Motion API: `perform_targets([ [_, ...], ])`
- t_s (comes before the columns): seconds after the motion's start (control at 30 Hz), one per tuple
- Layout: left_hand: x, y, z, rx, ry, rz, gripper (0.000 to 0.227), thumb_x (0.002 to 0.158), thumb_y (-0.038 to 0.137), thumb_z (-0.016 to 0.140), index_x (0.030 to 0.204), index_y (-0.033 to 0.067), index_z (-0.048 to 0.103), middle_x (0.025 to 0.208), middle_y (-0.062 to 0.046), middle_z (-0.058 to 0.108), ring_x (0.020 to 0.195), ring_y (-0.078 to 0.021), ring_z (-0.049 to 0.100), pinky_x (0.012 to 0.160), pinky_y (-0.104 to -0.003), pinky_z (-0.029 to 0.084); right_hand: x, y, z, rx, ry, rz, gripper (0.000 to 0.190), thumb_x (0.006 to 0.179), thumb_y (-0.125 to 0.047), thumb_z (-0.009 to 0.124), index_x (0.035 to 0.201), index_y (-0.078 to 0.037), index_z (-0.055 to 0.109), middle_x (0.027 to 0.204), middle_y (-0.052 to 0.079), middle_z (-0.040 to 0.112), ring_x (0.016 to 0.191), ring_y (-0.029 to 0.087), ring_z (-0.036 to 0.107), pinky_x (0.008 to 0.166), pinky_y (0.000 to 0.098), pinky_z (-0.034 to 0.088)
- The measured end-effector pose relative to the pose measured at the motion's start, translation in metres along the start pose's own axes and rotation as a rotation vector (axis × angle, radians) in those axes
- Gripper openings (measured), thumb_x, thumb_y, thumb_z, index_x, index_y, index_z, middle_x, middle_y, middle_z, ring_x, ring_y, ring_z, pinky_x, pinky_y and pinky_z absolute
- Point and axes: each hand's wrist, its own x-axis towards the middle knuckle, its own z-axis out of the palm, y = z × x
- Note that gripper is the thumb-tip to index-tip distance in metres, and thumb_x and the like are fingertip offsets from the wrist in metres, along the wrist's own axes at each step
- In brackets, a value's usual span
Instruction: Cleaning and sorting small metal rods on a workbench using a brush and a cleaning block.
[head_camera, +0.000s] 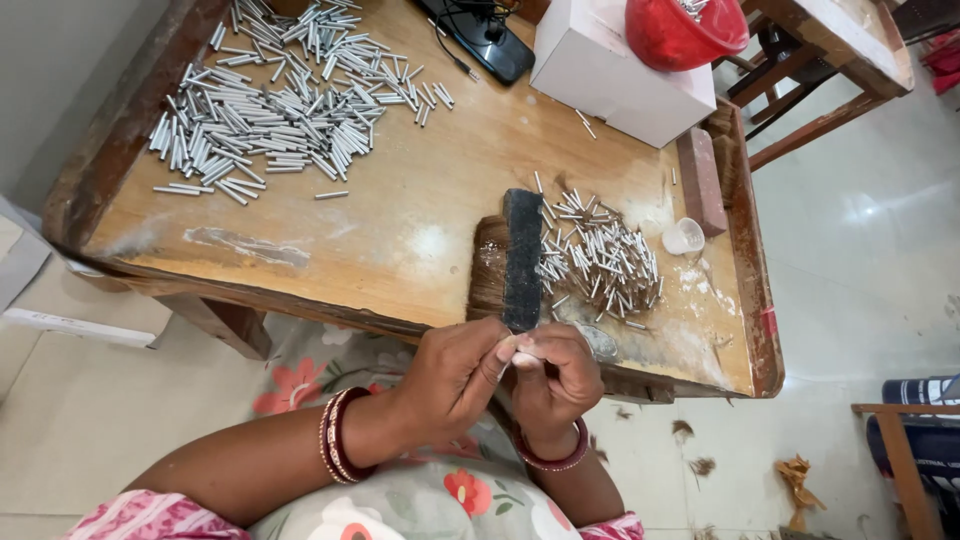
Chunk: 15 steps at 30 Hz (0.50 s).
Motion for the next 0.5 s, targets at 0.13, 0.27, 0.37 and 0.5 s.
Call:
perform_targets([
  [0.13,0.009,-0.015,-0.018,0.112,-0.066,0.038,0.020,0.106,0.015,0.055,0.090,0.0018,0.055,0.076,-0.017,0.055,0.069,-0.0388,0.058,0.060,-0.044,0.045,0.001,0.004,0.009,-0.087,0.035,-0.042,0.026,0.107,-0.026,0.064,0.098,-0.003,0.057,0.096,0.008,0.063,0.085,0.016,0.062,0.079,0.0273,0.052],
  [0.27,0.042,-0.030,-0.086,0.928,0.064,-0.010,0.013,0.094,0.018,0.063,0.096,0.0052,0.061,0.092,-0.014,0.062,0.083,-0.0358,0.063,0.066,-0.048,0.050,0.000,0.017,-0.005,-0.050,0.116,-0.023,0.029,0.110,-0.031,0.061,0.102,-0.004,0.054,0.097,0.007,0.059,0.084,0.014,0.058,0.078,0.0260,0.050],
  [0.37,0.055,-0.039,-0.130,1.222,0.121,-0.050,0.015,0.086,0.017,0.068,0.096,0.0052,0.066,0.104,-0.013,0.062,0.096,-0.0337,0.061,0.076,-0.048,0.050,0.001,0.021,-0.016,-0.039,0.175,0.017,0.031,0.109,-0.032,0.062,0.103,-0.003,0.053,0.099,0.007,0.057,0.083,0.012,0.056,0.076,0.0241,0.048],
  [0.5,0.063,-0.047,-0.138,1.417,0.056,-0.056,0.014,0.080,0.012,0.071,0.092,0.0050,0.069,0.106,-0.012,0.061,0.103,-0.0320,0.060,0.084,-0.047,0.049,0.005,0.017,-0.021,-0.047,0.194,0.054,0.030,0.108,-0.030,0.063,0.103,-0.002,0.054,0.100,0.007,0.057,0.083,0.010,0.053,0.074,0.0228,0.045],
])
